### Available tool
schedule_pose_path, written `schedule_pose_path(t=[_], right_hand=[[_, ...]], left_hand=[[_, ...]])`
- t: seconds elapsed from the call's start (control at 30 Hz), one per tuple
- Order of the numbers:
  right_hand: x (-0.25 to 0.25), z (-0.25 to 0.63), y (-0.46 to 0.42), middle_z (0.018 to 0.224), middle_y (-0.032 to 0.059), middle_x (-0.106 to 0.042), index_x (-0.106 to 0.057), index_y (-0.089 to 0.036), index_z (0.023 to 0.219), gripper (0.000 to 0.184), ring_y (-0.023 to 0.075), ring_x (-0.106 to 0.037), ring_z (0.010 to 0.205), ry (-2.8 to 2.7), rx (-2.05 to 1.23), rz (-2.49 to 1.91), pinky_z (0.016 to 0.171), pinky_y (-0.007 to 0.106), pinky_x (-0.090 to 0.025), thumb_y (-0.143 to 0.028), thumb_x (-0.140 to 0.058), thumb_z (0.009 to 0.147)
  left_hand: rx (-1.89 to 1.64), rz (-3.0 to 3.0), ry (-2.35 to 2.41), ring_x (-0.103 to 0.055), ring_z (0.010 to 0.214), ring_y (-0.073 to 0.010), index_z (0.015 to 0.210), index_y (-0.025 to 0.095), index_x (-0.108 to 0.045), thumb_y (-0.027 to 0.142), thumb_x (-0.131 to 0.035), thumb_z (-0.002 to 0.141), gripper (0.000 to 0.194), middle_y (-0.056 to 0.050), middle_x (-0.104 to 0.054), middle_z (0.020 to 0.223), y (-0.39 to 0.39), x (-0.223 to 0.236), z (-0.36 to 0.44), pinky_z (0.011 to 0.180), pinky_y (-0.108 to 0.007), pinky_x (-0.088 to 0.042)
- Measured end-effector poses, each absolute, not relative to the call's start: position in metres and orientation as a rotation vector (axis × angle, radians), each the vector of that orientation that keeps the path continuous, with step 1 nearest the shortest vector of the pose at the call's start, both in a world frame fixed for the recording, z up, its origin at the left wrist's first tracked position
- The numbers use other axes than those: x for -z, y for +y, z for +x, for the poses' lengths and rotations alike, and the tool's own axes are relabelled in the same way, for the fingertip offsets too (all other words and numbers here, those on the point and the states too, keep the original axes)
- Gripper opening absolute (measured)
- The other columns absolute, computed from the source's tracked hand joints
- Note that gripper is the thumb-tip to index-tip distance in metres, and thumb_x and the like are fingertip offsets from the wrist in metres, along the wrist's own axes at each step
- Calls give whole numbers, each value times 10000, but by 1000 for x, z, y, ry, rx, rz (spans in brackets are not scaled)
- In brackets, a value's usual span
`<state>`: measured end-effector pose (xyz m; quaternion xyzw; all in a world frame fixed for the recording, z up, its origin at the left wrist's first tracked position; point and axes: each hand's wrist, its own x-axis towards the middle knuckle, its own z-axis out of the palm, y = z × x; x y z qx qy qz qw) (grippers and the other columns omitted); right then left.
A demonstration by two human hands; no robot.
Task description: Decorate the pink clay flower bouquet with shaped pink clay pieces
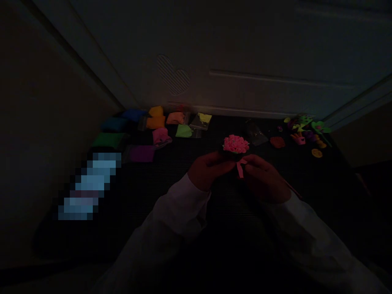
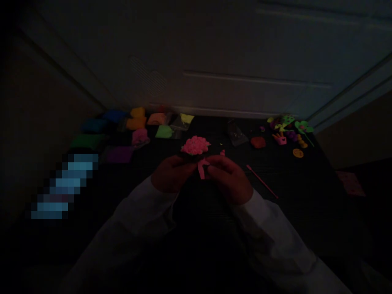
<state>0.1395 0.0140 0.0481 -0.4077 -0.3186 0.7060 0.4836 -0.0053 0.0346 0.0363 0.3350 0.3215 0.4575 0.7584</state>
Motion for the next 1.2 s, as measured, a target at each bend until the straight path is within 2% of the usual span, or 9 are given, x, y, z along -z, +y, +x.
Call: schedule_pose_path(t=[0.23,0.5,0.6,0.83,1.03,1.13,1.2], right_hand=[[-39,142,11,692,-39,-595,-593,-264,833,212,111,-532,645,-998,-1540,-1089,627,257,-420,-270,-666,634],[-40,143,10,692,-42,-587,-590,-260,852,216,102,-515,627,-1089,-1465,-1160,586,242,-399,-290,-659,649],[-40,143,10,713,-35,-604,-590,-258,853,214,110,-536,647,-1110,-1454,-1156,605,251,-414,-296,-656,653],[-42,143,13,866,-17,-626,-576,-254,897,204,119,-560,779,-1213,-1356,-1144,735,278,-427,-305,-607,701],[-68,195,5,944,-1,-597,-583,-271,879,183,148,-559,802,-1113,-1046,-1367,768,330,-425,-319,-589,702],[-72,234,-12,915,16,-599,-582,-282,868,184,184,-551,836,-1133,-674,-1700,791,368,-416,-361,-580,703],[-63,247,-25,866,43,-613,-600,-246,809,193,217,-555,835,-1264,-589,-1948,770,395,-423,-395,-583,687]], left_hand=[[-1018,723,704,-589,852,-164,771,182,-680,202,-690,580,192,-16,-679,832,37,-35,-5,849,-306,-376],[-968,641,640,-606,831,-183,768,172,-680,186,-687,577,191,-26,-684,820,35,-41,-6,829,-336,-394],[-989,628,634,-602,854,-189,753,163,-679,181,-693,564,190,-35,-684,835,35,-42,-4,835,-334,-397],[-1073,531,671,-614,761,-150,703,146,-664,119,-711,505,205,-17,-682,731,38,-44,0,820,-306,-411],[-1052,487,702,-613,715,-131,743,139,-653,99,-703,524,229,-26,-680,731,41,-39,-5,718,-272,-446],[-1034,484,668,-612,724,-137,753,144,-650,100,-691,546,215,-29,-678,749,41,-37,-4,680,-271,-462],[-1028,486,646,-611,744,-141,752,147,-647,95,-685,556,207,-30,-677,767,40,-37,-2,680,-275,-469]])
